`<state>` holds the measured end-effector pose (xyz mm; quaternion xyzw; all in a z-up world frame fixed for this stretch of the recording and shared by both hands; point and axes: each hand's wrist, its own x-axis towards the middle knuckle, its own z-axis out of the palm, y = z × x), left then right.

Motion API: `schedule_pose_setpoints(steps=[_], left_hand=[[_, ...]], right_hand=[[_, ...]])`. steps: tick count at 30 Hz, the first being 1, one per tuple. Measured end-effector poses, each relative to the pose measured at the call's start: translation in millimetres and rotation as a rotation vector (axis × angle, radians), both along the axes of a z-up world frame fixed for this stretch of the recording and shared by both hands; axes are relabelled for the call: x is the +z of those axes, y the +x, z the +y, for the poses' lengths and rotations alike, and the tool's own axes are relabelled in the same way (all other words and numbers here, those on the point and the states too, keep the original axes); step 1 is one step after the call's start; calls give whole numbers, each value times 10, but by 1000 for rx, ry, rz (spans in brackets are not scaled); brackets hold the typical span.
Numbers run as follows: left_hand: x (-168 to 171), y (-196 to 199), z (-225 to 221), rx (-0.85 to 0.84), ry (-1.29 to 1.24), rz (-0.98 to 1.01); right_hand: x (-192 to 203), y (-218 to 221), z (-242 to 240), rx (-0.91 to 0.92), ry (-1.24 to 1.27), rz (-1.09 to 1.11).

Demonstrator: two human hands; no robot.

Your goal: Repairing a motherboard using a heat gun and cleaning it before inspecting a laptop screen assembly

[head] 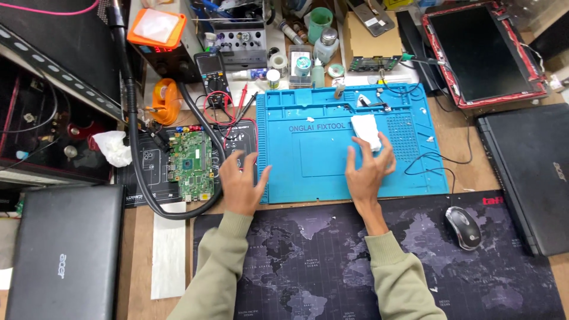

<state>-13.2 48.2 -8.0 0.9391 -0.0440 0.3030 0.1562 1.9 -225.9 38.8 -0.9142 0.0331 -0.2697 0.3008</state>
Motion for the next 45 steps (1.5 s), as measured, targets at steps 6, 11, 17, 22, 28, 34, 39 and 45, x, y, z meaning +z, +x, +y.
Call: schedule_pose_setpoints(steps=[6,11,17,22,28,34,39,45], left_hand=[[-195,510,-220,-174,-134,11],[-166,626,-236,-190,-278,105],[-204,579,-194,-178,-383,65],[-202,597,-178,-174,-431,133],[-211,602,-170,-163,-421,167],[-259,619,-171,-155,-381,137],[-220,621,-176,-156,-355,151],[-173,618,-195,-171,-336,110]], right_hand=[[-228,61,-78,11,-39,108],[-308,76,-104,4,-27,176],[-397,144,-166,-17,10,205],[-163,378,-162,0,-16,195],[-136,1070,-226,63,-118,148],[-39,1054,-222,87,-73,114],[-145,794,-371,121,-106,151],[-350,570,-614,149,-89,80]])
